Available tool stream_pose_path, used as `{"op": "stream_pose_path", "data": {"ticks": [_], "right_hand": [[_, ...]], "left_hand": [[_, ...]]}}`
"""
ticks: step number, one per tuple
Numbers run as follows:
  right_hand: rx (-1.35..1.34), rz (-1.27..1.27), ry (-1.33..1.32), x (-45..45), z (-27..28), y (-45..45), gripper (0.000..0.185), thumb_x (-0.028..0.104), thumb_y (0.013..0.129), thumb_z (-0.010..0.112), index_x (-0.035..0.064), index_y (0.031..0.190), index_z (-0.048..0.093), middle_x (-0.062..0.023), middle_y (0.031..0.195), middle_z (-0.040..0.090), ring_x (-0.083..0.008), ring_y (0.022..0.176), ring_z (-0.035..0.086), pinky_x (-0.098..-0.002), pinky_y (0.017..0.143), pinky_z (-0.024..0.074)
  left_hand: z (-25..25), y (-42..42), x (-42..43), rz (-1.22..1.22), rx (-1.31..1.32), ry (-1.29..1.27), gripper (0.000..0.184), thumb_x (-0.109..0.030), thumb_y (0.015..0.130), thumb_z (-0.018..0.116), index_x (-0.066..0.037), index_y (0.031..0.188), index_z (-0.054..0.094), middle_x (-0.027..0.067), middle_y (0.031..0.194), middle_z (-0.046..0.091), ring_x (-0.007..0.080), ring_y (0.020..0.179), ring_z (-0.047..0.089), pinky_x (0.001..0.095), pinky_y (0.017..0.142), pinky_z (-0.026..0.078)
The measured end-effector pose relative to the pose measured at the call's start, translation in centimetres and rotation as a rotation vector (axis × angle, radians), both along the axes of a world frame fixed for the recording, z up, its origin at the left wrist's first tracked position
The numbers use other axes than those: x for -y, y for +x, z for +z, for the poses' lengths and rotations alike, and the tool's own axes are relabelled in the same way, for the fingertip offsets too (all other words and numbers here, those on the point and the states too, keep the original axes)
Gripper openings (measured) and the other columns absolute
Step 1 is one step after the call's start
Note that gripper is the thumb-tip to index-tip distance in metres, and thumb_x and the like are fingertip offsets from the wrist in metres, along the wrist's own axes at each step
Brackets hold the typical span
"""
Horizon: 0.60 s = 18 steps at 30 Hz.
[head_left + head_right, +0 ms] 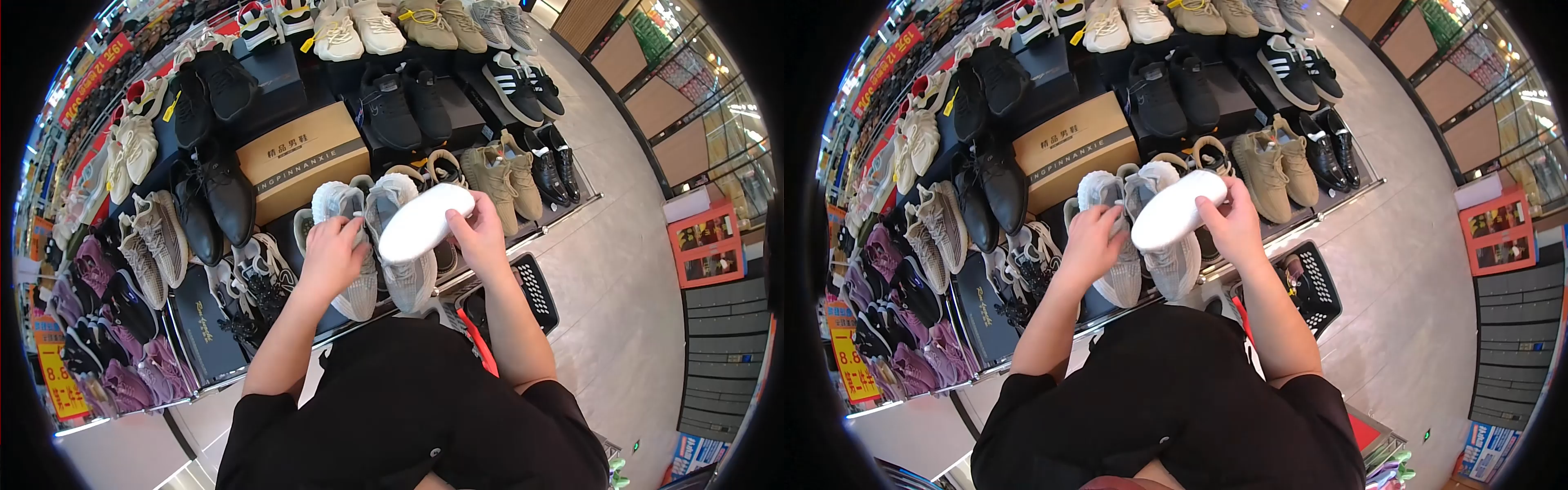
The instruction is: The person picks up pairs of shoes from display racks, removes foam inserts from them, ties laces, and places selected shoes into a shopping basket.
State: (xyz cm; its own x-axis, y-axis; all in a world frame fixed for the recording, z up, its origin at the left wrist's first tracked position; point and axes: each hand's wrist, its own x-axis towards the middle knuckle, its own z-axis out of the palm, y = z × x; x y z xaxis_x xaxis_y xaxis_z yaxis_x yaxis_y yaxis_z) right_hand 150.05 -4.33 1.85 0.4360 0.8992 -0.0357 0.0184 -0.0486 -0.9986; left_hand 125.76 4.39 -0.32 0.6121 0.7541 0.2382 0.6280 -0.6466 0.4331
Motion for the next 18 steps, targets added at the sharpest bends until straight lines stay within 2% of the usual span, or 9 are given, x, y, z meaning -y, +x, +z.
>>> {"op": "stream_pose_path", "data": {"ticks": [4, 6, 9, 10, 11, 13, 14, 15, 18], "right_hand": [[0.056, -0.024, 0.099, -0.9, -1.2, 0.3, 0.045, 0.016, 0.088, 0.069, -0.0023, 0.123, 0.046, -0.0115, 0.110, 0.059, -0.0158, 0.090, 0.063, -0.0271, 0.073, 0.0539], [0.210, -0.081, 0.184, -1.1, -0.2, -0.3, 0.051, 0.016, 0.087, 0.071, -0.0021, 0.125, 0.043, -0.0147, 0.117, 0.056, -0.0190, 0.096, 0.063, -0.0288, 0.076, 0.0548], [0.311, -0.075, 0.246, -1.9, 0.7, -1.5, 0.053, 0.016, 0.087, 0.071, -0.0016, 0.127, 0.041, -0.0164, 0.120, 0.053, -0.0205, 0.099, 0.062, -0.0304, 0.077, 0.0555], [0.308, -0.069, 0.246, -2.0, 1.3, -2.2, 0.053, 0.017, 0.086, 0.073, -0.0016, 0.125, 0.043, -0.0167, 0.118, 0.055, -0.0208, 0.097, 0.062, -0.0303, 0.076, 0.0556], [0.309, -0.064, 0.249, -2.3, 1.5, -2.5, 0.053, 0.017, 0.086, 0.073, -0.0016, 0.125, 0.043, -0.0167, 0.118, 0.055, -0.0208, 0.097, 0.062, -0.0303, 0.076, 0.0556], [0.369, -0.009, 0.166, -2.8, 1.7, -3.1, 0.053, 0.018, 0.084, 0.074, -0.0015, 0.124, 0.044, -0.0165, 0.116, 0.055, -0.0203, 0.095, 0.062, -0.0305, 0.074, 0.0554], [0.326, -0.003, 0.139, -3.0, 2.0, -3.7, 0.055, 0.021, 0.082, 0.077, -0.0013, 0.122, 0.046, -0.0158, 0.115, 0.056, -0.0227, 0.094, 0.062, -0.0332, 0.075, 0.0550], [0.330, 0.013, 0.141, -3.4, 2.1, -4.0, 0.055, 0.021, 0.082, 0.077, -0.0013, 0.122, 0.046, -0.0158, 0.115, 0.056, -0.0227, 0.094, 0.062, -0.0332, 0.075, 0.0550], [0.514, -0.002, 0.137, -4.5, 1.8, -4.8, 0.056, 0.024, 0.081, 0.077, -0.0001, 0.122, 0.047, -0.0155, 0.115, 0.056, -0.0262, 0.092, 0.062, -0.0364, 0.076, 0.0544]], "left_hand": [[-0.3, -0.6, 0.6, 0.035, -0.105, -0.064, 0.042, -0.020, 0.082, 0.071, -0.006, 0.120, 0.061, 0.0152, 0.102, 0.064, 0.0350, 0.114, 0.053, 0.0485, 0.101, 0.035], [0.7, -1.7, 1.1, -0.019, -0.222, 0.086, 0.033, -0.017, 0.081, 0.071, -0.007, 0.111, 0.064, 0.0121, 0.098, 0.065, 0.0353, 0.112, 0.053, 0.0508, 0.102, 0.033], [1.9, -3.1, 1.3, -0.094, -0.246, 0.067, 0.024, -0.013, 0.079, 0.070, -0.008, 0.102, 0.065, 0.0082, 0.095, 0.065, 0.0331, 0.110, 0.053, 0.0498, 0.101, 0.033], [1.9, -3.2, 1.3, -0.106, -0.191, 0.108, 0.021, -0.009, 0.077, 0.067, -0.009, 0.098, 0.066, 0.0054, 0.091, 0.064, 0.0304, 0.102, 0.054, 0.0473, 0.097, 0.036], [1.7, -3.3, 1.3, -0.102, -0.191, 0.110, 0.021, -0.009, 0.077, 0.067, -0.009, 0.098, 0.066, 0.0054, 0.091, 0.064, 0.0304, 0.102, 0.054, 0.0473, 0.097, 0.036], [1.5, -3.3, 1.5, -0.112, -0.180, 0.176, 0.023, -0.006, 0.077, 0.063, -0.010, 0.099, 0.066, 0.0047, 0.088, 0.062, 0.0283, 0.095, 0.055, 0.0446, 0.091, 0.039], [1.7, -3.2, 1.7, -0.108, -0.175, 0.216, 0.024, -0.005, 0.077, 0.061, -0.011, 0.100, 0.067, 0.0039, 0.085, 0.060, 0.0261, 0.089, 0.057, 0.0404, 0.083, 0.043], [1.8, -3.0, 2.0, -0.091, -0.172, 0.214, 0.024, -0.005, 0.077, 0.061, -0.011, 0.100, 0.067, 0.0039, 0.085, 0.060, 0.0261, 0.089, 0.057, 0.0404, 0.083, 0.043], [1.7, -2.9, 2.3, -0.110, -0.108, 0.245, 0.029, -0.005, 0.076, 0.062, -0.013, 0.103, 0.067, 0.0029, 0.082, 0.058, 0.0237, 0.083, 0.059, 0.0373, 0.075, 0.045]]}}
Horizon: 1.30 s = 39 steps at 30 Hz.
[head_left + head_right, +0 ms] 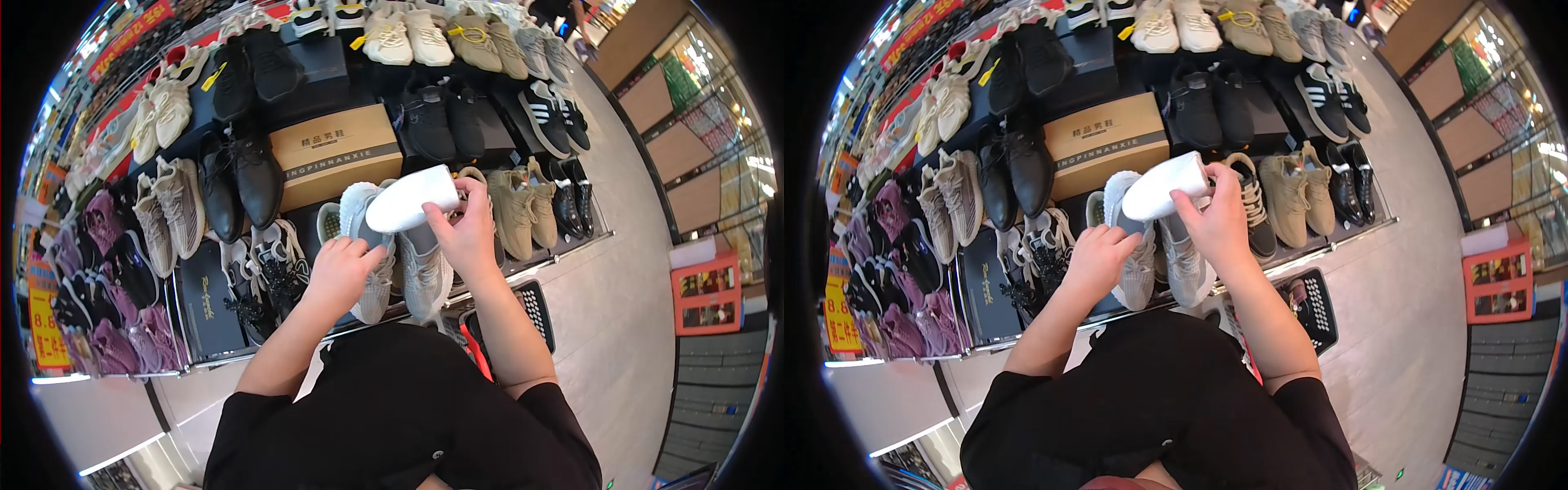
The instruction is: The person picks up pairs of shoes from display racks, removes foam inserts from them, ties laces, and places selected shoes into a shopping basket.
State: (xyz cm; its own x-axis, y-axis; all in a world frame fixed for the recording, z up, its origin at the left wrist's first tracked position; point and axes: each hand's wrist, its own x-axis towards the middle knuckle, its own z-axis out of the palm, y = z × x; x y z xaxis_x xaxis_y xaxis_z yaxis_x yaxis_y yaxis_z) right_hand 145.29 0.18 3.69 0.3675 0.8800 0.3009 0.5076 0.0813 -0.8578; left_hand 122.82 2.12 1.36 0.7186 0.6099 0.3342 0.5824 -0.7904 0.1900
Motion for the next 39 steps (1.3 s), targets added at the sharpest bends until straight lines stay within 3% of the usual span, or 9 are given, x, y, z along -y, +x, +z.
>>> {"op": "stream_pose_path", "data": {"ticks": [3, 6, 9, 14, 20, 27, 34, 36, 39], "right_hand": [[0.241, 0.089, 0.024, -0.7, 0.1, -0.7, 0.055, 0.016, 0.079, 0.078, 0.0010, 0.121, 0.045, -0.0153, 0.117, 0.057, -0.0237, 0.096, 0.065, -0.0313, 0.074, 0.0546], [0.413, 0.266, 0.115, -0.6, 1.4, -1.8, 0.056, 0.012, 0.069, 0.080, 0.0053, 0.116, 0.051, -0.0143, 0.123, 0.058, -0.0368, 0.106, 0.061, -0.0409, 0.088, 0.0529], [0.664, 0.368, 0.338, -1.4, 1.7, -2.1, 0.049, 0.012, 0.067, 0.080, 0.0057, 0.110, 0.056, -0.0130, 0.121, 0.061, -0.0368, 0.111, 0.060, -0.0431, 0.093, 0.0511], [0.581, 0.479, 0.224, -1.9, -0.7, -1.7, 0.045, 0.015, 0.065, 0.081, 0.0063, 0.105, 0.063, -0.0125, 0.124, 0.061, -0.0372, 0.121, 0.053, -0.0449, 0.101, 0.0435], [0.709, 0.606, -0.060, -0.5, -0.9, -1.8, 0.038, 0.025, 0.069, 0.071, 0.0108, 0.104, 0.073, -0.0177, 0.148, 0.039, -0.0400, 0.132, 0.037, -0.0575, 0.109, 0.0253], [0.834, 0.369, -0.028, 2.2, -3.9, -4.0, 0.040, 0.023, 0.066, 0.072, 0.0133, 0.105, 0.071, -0.0134, 0.155, 0.031, -0.0400, 0.135, 0.033, -0.0599, 0.109, 0.0262], [0.802, 0.267, -0.099, 4.8, -3.9, -3.3, 0.035, 0.025, 0.075, 0.070, 0.0187, 0.109, 0.067, -0.0062, 0.098, 0.060, -0.0272, 0.097, 0.052, -0.0425, 0.085, 0.0389], [0.840, 0.402, -0.098, 4.1, -3.2, -2.1, 0.028, 0.021, 0.080, 0.064, 0.0207, 0.108, 0.068, -0.0009, 0.074, 0.062, -0.0220, 0.091, 0.056, -0.0382, 0.085, 0.0395], [0.923, 0.478, -0.101, 1.8, -4.6, -1.8, 0.010, 0.019, 0.076, 0.063, 0.0143, 0.085, 0.065, 0.0012, 0.071, 0.062, -0.0195, 0.080, 0.060, -0.0353, 0.079, 0.0411]], "left_hand": [[-0.4, -0.1, 0.3, 0.026, 0.020, 0.003, 0.029, -0.005, 0.075, 0.062, -0.014, 0.103, 0.067, 0.0027, 0.082, 0.058, 0.0233, 0.083, 0.059, 0.0375, 0.075, 0.045], [0.0, -0.3, 0.6, 0.039, 0.012, 0.014, 0.032, -0.006, 0.075, 0.062, -0.014, 0.105, 0.067, 0.0029, 0.084, 0.058, 0.0231, 0.083, 0.060, 0.0369, 0.076, 0.046], [-0.1, -0.3, 0.7, 0.038, 0.020, 0.045, 0.034, -0.006, 0.075, 0.062, -0.014, 0.108, 0.068, 0.0030, 0.086, 0.059, 0.0232, 0.083, 0.060, 0.0366, 0.076, 0.046], [0.2, -0.3, 0.7, 0.074, 0.043, 0.035, 0.030, -0.007, 0.076, 0.064, -0.014, 0.105, 0.068, 0.0030, 0.087, 0.060, 0.0237, 0.083, 0.061, 0.0367, 0.074, 0.047], [-0.9, -0.1, 0.8, 0.064, 0.078, -0.049, 0.017, -0.009, 0.080, 0.066, -0.009, 0.097, 0.065, 0.0056, 0.088, 0.061, 0.0266, 0.081, 0.062, 0.0385, 0.073, 0.050], [-1.0, 0.0, 1.1, 0.093, 0.260, -0.138, 0.024, -0.006, 0.079, 0.071, -0.003, 0.101, 0.063, 0.0127, 0.104, 0.062, 0.0330, 0.094, 0.063, 0.0402, 0.080, 0.052], [-5.5, -2.7, 3.4, 0.293, 0.368, -0.255, 0.039, -0.007, 0.082, 0.070, -0.002, 0.118, 0.057, 0.0218, 0.119, 0.052, 0.0395, 0.103, 0.059, 0.0419, 0.086, 0.051], [-6.7, -3.2, 4.4, 0.276, 0.396, -0.376, 0.039, -0.001, 0.084, 0.066, 0.000, 0.121, 0.054, 0.0175, 0.119, 0.049, 0.0279, 0.095, 0.057, 0.0348, 0.082, 0.049], [-7.3, -3.5, 5.1, 0.249, 0.374, -0.438, 0.041, 0.001, 0.084, 0.064, 0.001, 0.123, 0.052, 0.0173, 0.117, 0.049, 0.0269, 0.095, 0.055, 0.0345, 0.081, 0.048]]}}
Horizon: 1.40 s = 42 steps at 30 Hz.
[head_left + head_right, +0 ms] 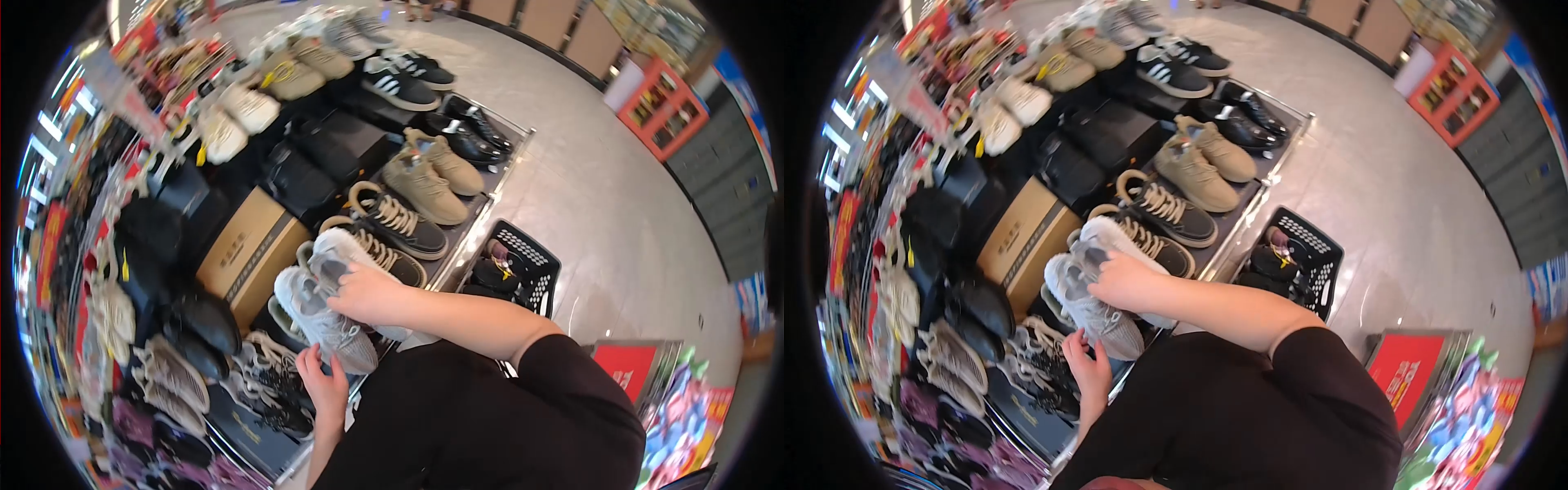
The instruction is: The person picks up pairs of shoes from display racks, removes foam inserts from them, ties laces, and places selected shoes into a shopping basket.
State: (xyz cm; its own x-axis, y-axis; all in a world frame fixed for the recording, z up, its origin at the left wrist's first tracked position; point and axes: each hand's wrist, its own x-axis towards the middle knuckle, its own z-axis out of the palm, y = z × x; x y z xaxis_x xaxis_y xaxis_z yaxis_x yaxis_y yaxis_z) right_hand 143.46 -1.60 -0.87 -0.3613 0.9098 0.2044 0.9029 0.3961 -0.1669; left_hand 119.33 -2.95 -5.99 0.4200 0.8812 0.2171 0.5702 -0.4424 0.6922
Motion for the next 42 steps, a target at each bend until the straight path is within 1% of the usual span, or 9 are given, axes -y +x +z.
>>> {"op": "stream_pose_path", "data": {"ticks": [6, 10, 12, 18, 20, 24, 29, 36, 42], "right_hand": [[-0.071, -0.046, 0.322, 2.0, 1.9, -1.1, 0.009, 0.020, 0.073, 0.062, 0.0144, 0.070, 0.056, 0.0026, 0.064, 0.060, -0.0181, 0.075, 0.059, -0.0326, 0.072, 0.0430], [-0.181, -0.163, 0.457, 6.2, 6.0, 0.0, 0.013, 0.021, 0.072, 0.062, 0.0141, 0.069, 0.052, 0.0026, 0.067, 0.056, -0.0157, 0.075, 0.057, -0.0303, 0.066, 0.0428], [-0.207, -0.238, 0.483, 9.1, 7.6, 1.8, 0.011, 0.021, 0.072, 0.062, 0.0133, 0.074, 0.055, 0.0027, 0.069, 0.055, -0.0148, 0.075, 0.056, -0.0293, 0.065, 0.0430], [-0.350, -0.804, 0.483, 19.6, 6.6, 8.9, 0.031, 0.002, 0.062, 0.069, 0.0080, 0.093, 0.068, -0.0054, 0.077, 0.062, -0.0258, 0.074, 0.061, -0.0378, 0.065, 0.0513], [-0.410, -1.049, 0.453, 23.2, 4.7, 11.3, 0.028, 0.002, 0.067, 0.070, 0.0053, 0.095, 0.068, -0.0100, 0.078, 0.063, -0.0305, 0.076, 0.061, -0.0396, 0.068, 0.0509], [-0.537, -1.490, 0.245, 29.3, -1.3, 17.5, 0.020, 0.008, 0.082, 0.067, 0.0016, 0.100, 0.066, -0.0196, 0.080, 0.063, -0.0391, 0.082, 0.061, -0.0448, 0.076, 0.0492], [-0.504, -1.818, -0.018, 35.7, -13.2, 25.8, 0.025, 0.020, 0.084, 0.067, 0.0017, 0.101, 0.067, -0.0231, 0.100, 0.067, -0.0412, 0.100, 0.063, -0.0471, 0.087, 0.0489], [-0.606, -2.025, -0.062, 39.2, -25.5, 31.1, 0.034, 0.025, 0.084, 0.068, -0.0018, 0.104, 0.067, -0.0254, 0.101, 0.068, -0.0414, 0.099, 0.064, -0.0459, 0.089, 0.0497], [-0.724, -2.078, -0.193, 37.2, -29.5, 34.3, 0.035, 0.028, 0.084, 0.069, -0.0014, 0.102, 0.068, -0.0251, 0.103, 0.068, -0.0397, 0.100, 0.065, -0.0447, 0.089, 0.0500]], "left_hand": [[0.8, -0.1, -1.9, -0.050, 0.108, 0.095, 0.038, 0.004, 0.085, 0.061, 0.005, 0.121, 0.051, 0.0177, 0.116, 0.049, 0.0271, 0.094, 0.053, 0.0364, 0.081, 0.046], [3.1, 0.8, -2.9, -0.115, 0.151, 0.390, 0.035, -0.002, 0.091, 0.058, 0.005, 0.123, 0.048, 0.0162, 0.116, 0.048, 0.0254, 0.097, 0.050, 0.0355, 0.086, 0.043], [4.0, 1.4, -3.9, -0.254, 0.185, 0.527, 0.037, -0.007, 0.094, 0.055, 0.007, 0.126, 0.044, 0.0184, 0.123, 0.045, 0.0281, 0.106, 0.049, 0.0387, 0.095, 0.042], [5.4, 6.5, -3.4, -0.466, 0.414, 0.351, 0.043, 0.004, 0.085, 0.050, 0.004, 0.127, 0.043, 0.0198, 0.121, 0.044, 0.0292, 0.105, 0.048, 0.0406, 0.095, 0.042], [5.4, 8.3, -2.8, -0.596, 0.405, 0.229, 0.036, -0.005, 0.092, 0.053, 0.004, 0.126, 0.044, 0.0159, 0.117, 0.046, 0.0256, 0.100, 0.050, 0.0380, 0.090, 0.044], [5.0, 10.6, -0.9, -0.714, 0.195, 0.118, 0.035, 0.004, 0.087, 0.052, 0.001, 0.121, 0.049, 0.0140, 0.110, 0.049, 0.0228, 0.092, 0.051, 0.0347, 0.084, 0.044], [5.0, 14.5, 2.1, -0.784, 0.081, 0.036, 0.032, 0.007, 0.080, 0.060, 0.002, 0.111, 0.055, 0.0163, 0.104, 0.054, 0.0270, 0.088, 0.056, 0.0363, 0.080, 0.047], [2.4, 17.0, 4.3, -0.758, -0.065, -0.160, 0.029, 0.007, 0.081, 0.061, 0.001, 0.109, 0.058, 0.0163, 0.102, 0.055, 0.0263, 0.080, 0.058, 0.0354, 0.073, 0.049], [1.7, 18.0, 5.9, -0.704, -0.186, -0.203, 0.027, 0.006, 0.080, 0.063, 0.001, 0.106, 0.060, 0.0163, 0.099, 0.057, 0.0288, 0.081, 0.059, 0.0376, 0.076, 0.050]]}}
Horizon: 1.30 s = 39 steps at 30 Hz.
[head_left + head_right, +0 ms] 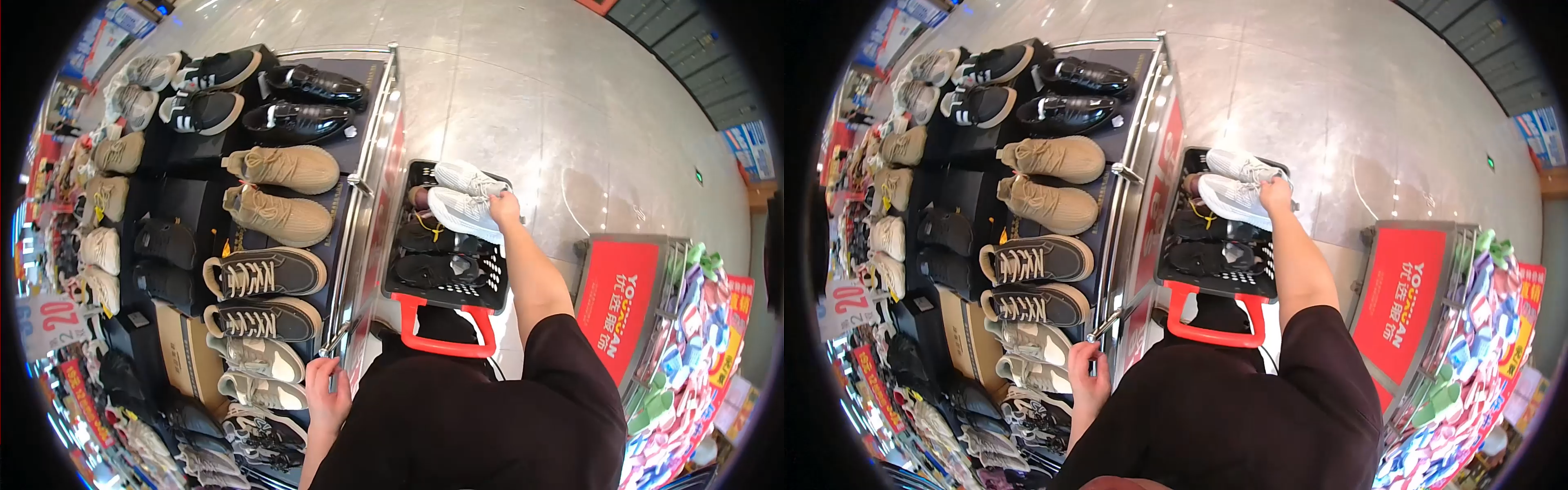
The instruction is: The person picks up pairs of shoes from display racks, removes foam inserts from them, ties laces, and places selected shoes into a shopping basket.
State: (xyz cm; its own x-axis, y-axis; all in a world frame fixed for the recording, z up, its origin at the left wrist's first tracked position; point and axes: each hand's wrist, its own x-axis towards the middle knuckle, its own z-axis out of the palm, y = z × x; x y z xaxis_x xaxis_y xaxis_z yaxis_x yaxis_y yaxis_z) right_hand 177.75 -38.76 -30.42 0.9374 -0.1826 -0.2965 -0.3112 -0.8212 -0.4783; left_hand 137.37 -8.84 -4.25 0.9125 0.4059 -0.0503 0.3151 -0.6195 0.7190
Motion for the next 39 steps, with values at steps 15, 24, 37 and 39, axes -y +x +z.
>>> {"op": "stream_pose_path", "data": {"ticks": [15, 24, 37, 39], "right_hand": [[-0.053, 0.183, 0.126, 2.2, -2.1, -6.2, 0.032, 0.021, 0.082, 0.057, 0.0009, 0.102, 0.071, -0.0223, 0.103, 0.069, -0.0360, 0.101, 0.066, -0.0418, 0.090, 0.0511], [-0.238, 0.588, 0.381, -2.1, 13.4, -21.8, 0.027, 0.018, 0.091, 0.060, 0.0012, 0.111, 0.067, -0.0122, 0.097, 0.070, -0.0220, 0.088, 0.067, -0.0338, 0.081, 0.0525], [0.357, 0.815, 0.101, -7.5, 16.5, -32.1, 0.018, 0.013, 0.087, 0.063, 0.0058, 0.103, 0.067, -0.0124, 0.093, 0.068, -0.0330, 0.086, 0.063, -0.0424, 0.075, 0.0505], [0.436, 0.838, 0.024, -7.5, 15.5, -32.5, 0.018, 0.014, 0.087, 0.063, 0.0070, 0.103, 0.067, -0.0110, 0.093, 0.068, -0.0316, 0.084, 0.063, -0.0416, 0.073, 0.0507]], "left_hand": [[0.4, -1.0, 1.8, 0.032, -0.057, -0.046, 0.031, 0.000, 0.081, 0.067, 0.000, 0.111, 0.061, 0.0161, 0.106, 0.058, 0.0288, 0.083, 0.063, 0.0367, 0.075, 0.052], [0.1, -4.2, 0.1, -0.017, 0.040, -0.034, 0.022, -0.007, 0.083, 0.068, -0.004, 0.105, 0.065, 0.0128, 0.099, 0.062, 0.0317, 0.086, 0.064, 0.0393, 0.076, 0.053], [-1.7, -9.0, -3.2, -0.211, 0.007, -0.016, 0.023, -0.014, 0.084, 0.067, -0.005, 0.105, 0.065, 0.0121, 0.096, 0.064, 0.0337, 0.086, 0.064, 0.0418, 0.074, 0.053], [-3.0, -9.7, -3.7, -0.237, 0.007, 0.003, 0.023, -0.017, 0.085, 0.066, -0.006, 0.106, 0.065, 0.0120, 0.096, 0.063, 0.0333, 0.086, 0.064, 0.0423, 0.075, 0.053]]}}
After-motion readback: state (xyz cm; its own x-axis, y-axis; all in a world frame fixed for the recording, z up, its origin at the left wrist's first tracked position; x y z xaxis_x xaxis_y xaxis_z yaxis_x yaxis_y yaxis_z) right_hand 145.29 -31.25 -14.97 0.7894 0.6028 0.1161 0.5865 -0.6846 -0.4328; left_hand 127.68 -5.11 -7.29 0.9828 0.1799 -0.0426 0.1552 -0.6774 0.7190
